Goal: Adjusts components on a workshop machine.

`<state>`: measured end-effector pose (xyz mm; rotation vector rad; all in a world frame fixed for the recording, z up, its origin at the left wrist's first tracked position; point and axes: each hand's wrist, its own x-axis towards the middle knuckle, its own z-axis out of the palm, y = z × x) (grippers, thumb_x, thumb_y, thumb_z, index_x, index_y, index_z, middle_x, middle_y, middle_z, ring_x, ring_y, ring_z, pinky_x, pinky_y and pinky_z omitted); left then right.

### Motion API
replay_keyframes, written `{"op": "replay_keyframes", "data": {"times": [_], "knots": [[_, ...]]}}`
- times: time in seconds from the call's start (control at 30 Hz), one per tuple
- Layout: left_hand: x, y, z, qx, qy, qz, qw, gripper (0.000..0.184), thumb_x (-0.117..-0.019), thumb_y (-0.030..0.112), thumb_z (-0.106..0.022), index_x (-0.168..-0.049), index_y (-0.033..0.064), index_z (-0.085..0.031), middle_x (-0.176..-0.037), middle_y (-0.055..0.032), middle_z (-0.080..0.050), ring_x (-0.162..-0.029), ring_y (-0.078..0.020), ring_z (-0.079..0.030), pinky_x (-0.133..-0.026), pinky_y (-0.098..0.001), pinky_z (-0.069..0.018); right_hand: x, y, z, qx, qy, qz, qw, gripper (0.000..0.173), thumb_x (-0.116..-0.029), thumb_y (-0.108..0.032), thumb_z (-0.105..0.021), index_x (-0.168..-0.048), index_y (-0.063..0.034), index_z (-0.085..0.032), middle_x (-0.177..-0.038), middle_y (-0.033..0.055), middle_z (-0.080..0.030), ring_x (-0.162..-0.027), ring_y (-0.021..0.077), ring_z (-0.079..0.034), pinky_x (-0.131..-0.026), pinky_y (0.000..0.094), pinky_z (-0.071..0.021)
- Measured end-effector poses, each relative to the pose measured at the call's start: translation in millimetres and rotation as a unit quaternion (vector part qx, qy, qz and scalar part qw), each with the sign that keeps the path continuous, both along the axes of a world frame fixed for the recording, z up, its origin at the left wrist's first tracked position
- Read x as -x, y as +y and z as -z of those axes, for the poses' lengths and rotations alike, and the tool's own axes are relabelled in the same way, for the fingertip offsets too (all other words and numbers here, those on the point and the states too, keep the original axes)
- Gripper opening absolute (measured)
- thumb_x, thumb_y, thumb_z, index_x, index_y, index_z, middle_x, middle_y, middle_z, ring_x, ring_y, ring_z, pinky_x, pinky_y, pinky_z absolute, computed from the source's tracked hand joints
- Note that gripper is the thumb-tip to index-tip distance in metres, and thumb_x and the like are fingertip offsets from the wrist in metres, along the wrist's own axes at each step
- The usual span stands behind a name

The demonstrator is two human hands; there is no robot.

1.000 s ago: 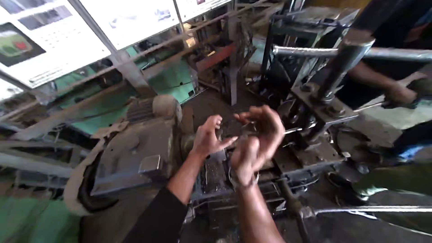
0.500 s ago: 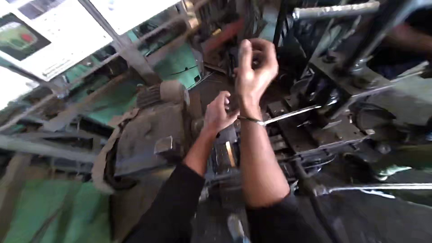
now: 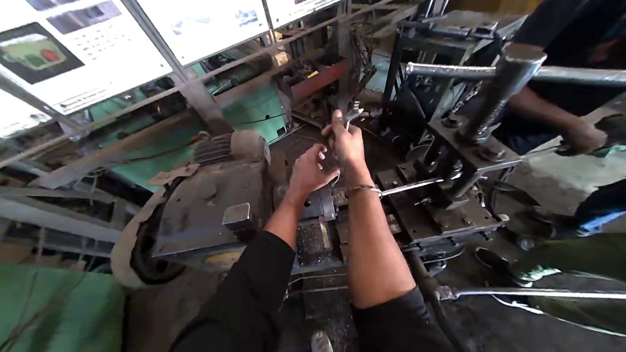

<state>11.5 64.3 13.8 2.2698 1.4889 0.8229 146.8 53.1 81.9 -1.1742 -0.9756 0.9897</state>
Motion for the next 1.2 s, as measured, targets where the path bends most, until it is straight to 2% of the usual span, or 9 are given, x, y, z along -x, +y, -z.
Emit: {"op": "replay_keyframes", "data": {"times": [0.1, 0.23, 0.37, 0.6, 0.73, 0.93, 1.03, 1.1, 1.2], "knots": [[1.3, -3.0, 1.7, -0.043, 0.015, 0.01, 0.999, 0.078, -0.0725, 0.069, -0.079, -0.129, 0.0173, -0.063, -0.113, -0.0008, -0.071, -0.087, -0.0169, -0.072, -0.076, -0.0477, -0.0629, -9.9, -3.5, 13.1, -0.035, -0.041, 0.127, 0.99, 0.068, -0.1069, -0.061, -0.03, -0.076, -0.0136, -0.068, -0.056, 0.0009, -0.052, -0.047, 0.0164, -0.047, -0.046, 0.0391, -0.0416], [3.6, -6.1, 0.4, -0.103, 0.018, 0.019, 0.994, 0.067, -0.0856, 0.069, -0.065, -0.125, 0.0149, -0.065, -0.112, -0.0019, -0.071, -0.088, -0.017, -0.072, -0.076, -0.0465, -0.0623, -11.0, -18.8, 9.4, -0.135, -0.004, 0.14, 0.981, 0.059, -0.1106, -0.05, -0.034, -0.08, -0.0108, -0.067, -0.06, 0.0006, -0.052, -0.049, 0.0141, -0.046, -0.047, 0.0341, -0.0409], [6.5, -11.4, 2.9, -0.152, 0.008, 0.021, 0.988, 0.059, -0.0966, 0.064, -0.051, -0.118, 0.012, -0.069, -0.107, -0.0047, -0.072, -0.089, -0.0184, -0.072, -0.075, -0.0464, -0.0614, -22.3, -16.4, 13.0, -0.077, -0.002, 0.236, 0.969, 0.06, -0.11, -0.052, -0.033, -0.082, -0.0123, -0.068, -0.058, -0.0011, -0.053, -0.047, 0.013, -0.048, -0.047, 0.0349, -0.0428], [6.6, -15.9, 0.7, -0.204, -0.008, -0.014, 0.979, 0.05, -0.1013, 0.054, -0.047, -0.115, 0.0121, -0.07, -0.1, -0.0029, -0.072, -0.084, -0.0165, -0.07, -0.072, -0.0437, -0.0602, -34.0, -13.7, 20.5, -0.095, 0.082, 0.186, 0.974, 0.049, -0.1112, -0.045, -0.037, -0.098, -0.0109, -0.07, -0.057, -0.0013, -0.048, -0.044, 0.0124, -0.044, -0.042, 0.0311, -0.0415], [9.1, -18.6, 5.4, -0.204, -0.017, -0.016, 0.979, 0.044, -0.1026, 0.046, -0.045, -0.115, 0.0117, -0.069, -0.1, -0.0031, -0.072, -0.083, -0.016, -0.07, -0.072, -0.0428, -0.0605, -47.9, -6.8, 22.5, -0.009, 0.13, 0.182, 0.975, 0.057, -0.1104, -0.053, -0.032, -0.098, -0.0129, -0.07, -0.053, -0.0018, -0.047, -0.039, 0.0122, -0.04, -0.037, 0.0315, -0.0396], [7.5, -19.6, 7.4, -0.208, 0.008, -0.024, 0.978, 0.05, -0.1061, 0.047, -0.037, -0.106, 0.0113, -0.072, -0.092, -0.0047, -0.073, -0.081, -0.0192, -0.071, -0.07, -0.0463, -0.0596, -53.7, -5.9, 24.2, -0.008, 0.122, 0.15, 0.981, 0.057, -0.1107, -0.052, -0.03, -0.098, -0.0118, -0.069, -0.053, -0.0012, -0.047, -0.039, 0.0125, -0.041, -0.037, 0.0314, -0.0396], [5.9, -22.4, 4.9, -0.189, 0.003, -0.037, 0.981, 0.051, -0.1066, 0.046, -0.034, -0.105, 0.012, -0.072, -0.088, -0.005, -0.073, -0.078, -0.0199, -0.07, -0.069, -0.0482, -0.0583, -46.6, -5.6, 21.0, -0.012, 0.041, 0.176, 0.983, 0.056, -0.1109, -0.049, -0.031, -0.1, -0.012, -0.071, -0.059, 0.0014, -0.053, -0.045, 0.0157, -0.047, -0.043, 0.0366, -0.0448], [7.1, -24.2, 2.4, -0.168, 0.001, -0.046, 0.985, 0.052, -0.1071, 0.046, -0.033, -0.103, 0.0122, -0.072, -0.087, -0.0061, -0.071, -0.079, -0.0224, -0.07, -0.069, -0.0508, -0.0573, -32.5, -20.6, 5.4, -0.056, -0.148, 0.092, 0.983, 0.046, -0.1102, -0.037, -0.035, -0.11, -0.0083, -0.07, -0.074, 0.007, -0.062, -0.063, 0.0208, -0.06, -0.059, 0.0447, -0.0535], [4.2, -22.5, 2.1, -0.175, -0.003, -0.05, 0.983, 0.041, -0.1037, 0.039, -0.041, -0.093, 0.0125, -0.071, -0.082, -0.0052, -0.071, -0.076, -0.0227, -0.07, -0.066, -0.0515, -0.0575, -9.9, -36.4, -12.5, -0.052, -0.342, 0.0, 0.938, 0.046, -0.1049, -0.054, -0.044, -0.1, -0.0185, -0.073, -0.08, 0.0058, -0.07, -0.077, 0.0264, -0.07, -0.068, 0.0577, -0.0566]]}}
